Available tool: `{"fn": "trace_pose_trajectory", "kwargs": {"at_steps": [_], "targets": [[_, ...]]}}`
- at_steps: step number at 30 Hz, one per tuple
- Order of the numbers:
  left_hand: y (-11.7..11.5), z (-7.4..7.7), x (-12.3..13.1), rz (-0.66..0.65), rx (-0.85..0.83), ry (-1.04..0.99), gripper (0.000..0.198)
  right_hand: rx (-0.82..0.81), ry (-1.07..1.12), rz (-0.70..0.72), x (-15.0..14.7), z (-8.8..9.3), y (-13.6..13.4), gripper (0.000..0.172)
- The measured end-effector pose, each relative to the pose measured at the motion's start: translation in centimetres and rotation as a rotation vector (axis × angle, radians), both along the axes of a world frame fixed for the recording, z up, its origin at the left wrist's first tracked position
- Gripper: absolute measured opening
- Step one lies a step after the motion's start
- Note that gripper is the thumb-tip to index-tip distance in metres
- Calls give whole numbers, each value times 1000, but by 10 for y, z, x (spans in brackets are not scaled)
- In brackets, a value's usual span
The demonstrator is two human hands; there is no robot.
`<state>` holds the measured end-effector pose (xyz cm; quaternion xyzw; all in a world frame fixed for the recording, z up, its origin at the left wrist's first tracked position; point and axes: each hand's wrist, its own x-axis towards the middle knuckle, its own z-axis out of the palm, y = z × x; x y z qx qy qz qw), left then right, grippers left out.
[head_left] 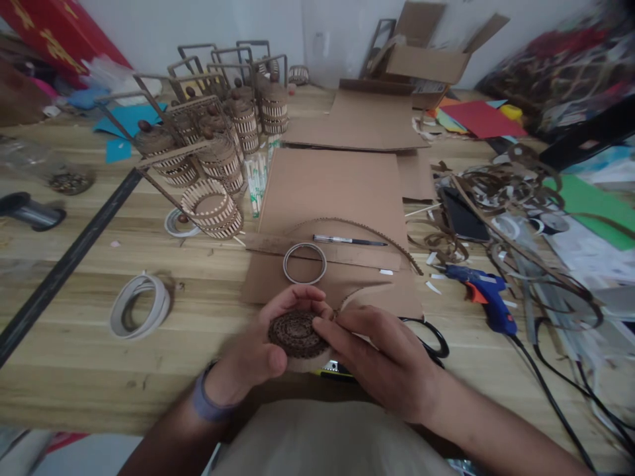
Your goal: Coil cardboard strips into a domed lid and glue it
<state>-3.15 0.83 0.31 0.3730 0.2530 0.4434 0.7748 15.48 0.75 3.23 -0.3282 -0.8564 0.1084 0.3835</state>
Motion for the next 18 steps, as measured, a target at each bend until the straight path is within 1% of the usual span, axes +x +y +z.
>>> {"fn": "trace_pose_trajectory", "kwargs": {"at_steps": [1,3,5,6,9,10,11,12,14,18], "targets": [[0,-1,0,-9,10,-5,72,6,11,7,0,0,1,18],[1,-2,0,-10,82,-3,72,19,-1,5,2,4,2,18],[3,-3,-2,26,208,31,68,28,-53,-23,7,11,3,21],[5,-3,-4,67,297,73,63,29,-83,-45,9,15,3,23],[10,-1,-12,217,599,322,36,-7,-151,-103,17,28,5,28],[12,1,-14,242,675,409,32,-31,-163,-111,19,32,6,29],[13,2,-16,251,726,472,33,-50,-168,-113,20,35,7,29],[13,3,-16,252,754,508,36,-70,-171,-108,22,37,7,29],[13,6,-16,242,753,522,38,-112,-168,-86,23,39,8,28],[9,8,-10,259,661,518,29,-194,-128,-47,26,44,7,21]]}}
